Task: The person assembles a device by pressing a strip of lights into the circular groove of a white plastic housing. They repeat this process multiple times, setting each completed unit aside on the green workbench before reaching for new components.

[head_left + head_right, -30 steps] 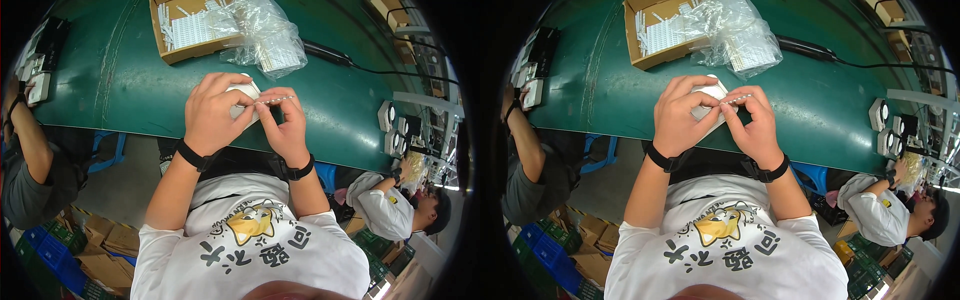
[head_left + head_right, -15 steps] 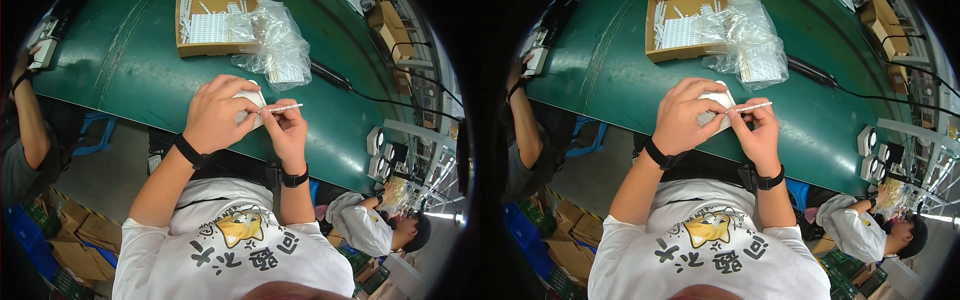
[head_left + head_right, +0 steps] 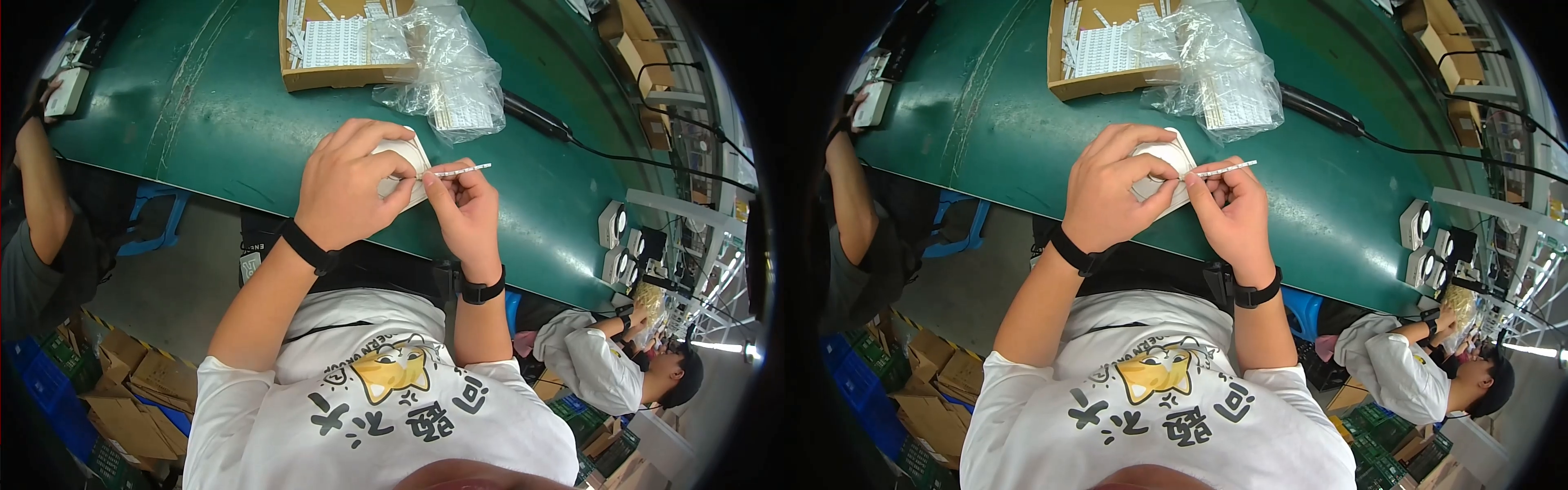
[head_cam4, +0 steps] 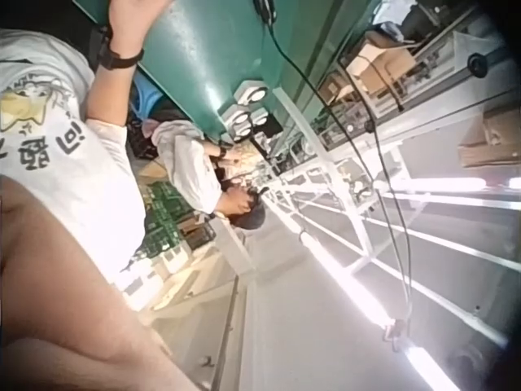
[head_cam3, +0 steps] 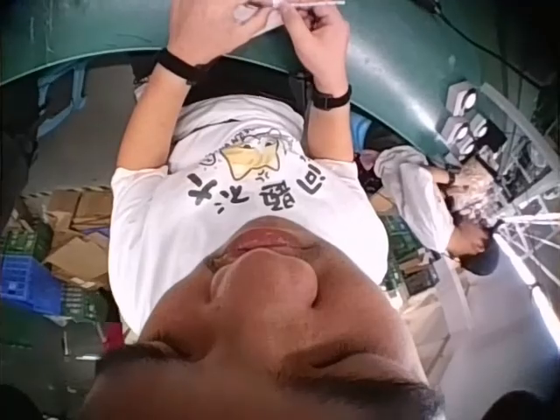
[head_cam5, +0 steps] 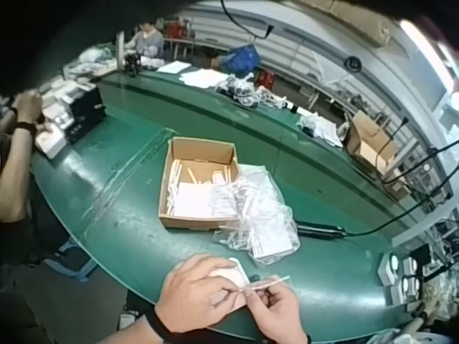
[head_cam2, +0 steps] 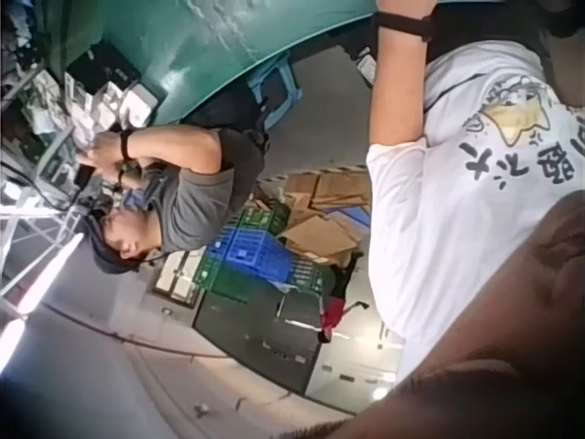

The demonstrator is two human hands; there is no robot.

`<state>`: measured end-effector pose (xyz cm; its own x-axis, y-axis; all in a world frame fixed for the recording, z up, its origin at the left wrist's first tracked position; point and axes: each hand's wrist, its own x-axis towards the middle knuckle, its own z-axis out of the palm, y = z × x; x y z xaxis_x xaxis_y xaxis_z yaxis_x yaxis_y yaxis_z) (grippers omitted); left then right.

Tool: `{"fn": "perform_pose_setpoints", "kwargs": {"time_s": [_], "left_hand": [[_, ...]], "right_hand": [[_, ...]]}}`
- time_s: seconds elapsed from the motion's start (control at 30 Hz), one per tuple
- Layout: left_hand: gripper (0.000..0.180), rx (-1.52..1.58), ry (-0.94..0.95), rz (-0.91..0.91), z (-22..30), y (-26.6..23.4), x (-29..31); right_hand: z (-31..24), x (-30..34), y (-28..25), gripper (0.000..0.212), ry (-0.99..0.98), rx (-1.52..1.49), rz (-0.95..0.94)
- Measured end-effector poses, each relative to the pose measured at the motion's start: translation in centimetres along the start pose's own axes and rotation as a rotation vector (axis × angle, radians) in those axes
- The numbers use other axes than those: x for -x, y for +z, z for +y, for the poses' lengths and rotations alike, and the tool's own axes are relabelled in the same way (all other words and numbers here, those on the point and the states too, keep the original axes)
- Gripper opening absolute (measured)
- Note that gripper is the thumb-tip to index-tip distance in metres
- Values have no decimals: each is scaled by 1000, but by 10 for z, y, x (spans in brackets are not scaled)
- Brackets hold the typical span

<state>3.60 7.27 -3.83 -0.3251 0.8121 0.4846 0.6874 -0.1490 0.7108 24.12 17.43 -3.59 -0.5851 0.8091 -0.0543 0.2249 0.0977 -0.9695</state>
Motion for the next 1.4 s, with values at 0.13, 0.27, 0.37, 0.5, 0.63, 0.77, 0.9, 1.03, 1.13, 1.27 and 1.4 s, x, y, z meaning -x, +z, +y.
{"fn": "perform_pose_setpoints", "kwargs": {"time_s": [0.13, 0.27, 0.37, 0.5, 0.63, 0.77, 0.9, 1.03, 1.13, 1.27, 1.4], "left_hand": [[9, 0, -11, -1, 2, -3, 0], [10, -5, 19, -23, 1, -3, 1], [11, -17, 56, -46, -1, -3, 1], [12, -45, 88, -40, -1, -3, -3], [12, -52, 70, -83, 3, -6, 0], [12, -40, 60, -90, 3, -6, -1], [13, -31, 49, -69, 3, -5, 0], [13, -29, 35, -78, 3, -5, -1], [13, -30, 30, -75, 4, -5, -1], [13, -26, 31, -73, 4, -4, 1], [13, -41, 38, -71, 5, -6, -2]], "right_hand": [[-1, 2, 7, 7, 29, -98, 10], [4, 5, 12, 7, 6, -117, 35], [5, 7, 14, 7, -18, -105, 53], [-2, 5, 19, 8, -12, -132, 72], [2, 10, 20, 9, -14, -121, 77], [7, 8, 21, 9, -69, -26, 92], [3, 10, 27, 9, -67, -56, 116], [4, 9, 31, 8, -82, -69, 152], [5, 10, 32, 8, -78, -69, 166], [6, 13, 32, 8, -75, -8, 177], [7, 7, 34, 8, -124, -22, 172]]}}
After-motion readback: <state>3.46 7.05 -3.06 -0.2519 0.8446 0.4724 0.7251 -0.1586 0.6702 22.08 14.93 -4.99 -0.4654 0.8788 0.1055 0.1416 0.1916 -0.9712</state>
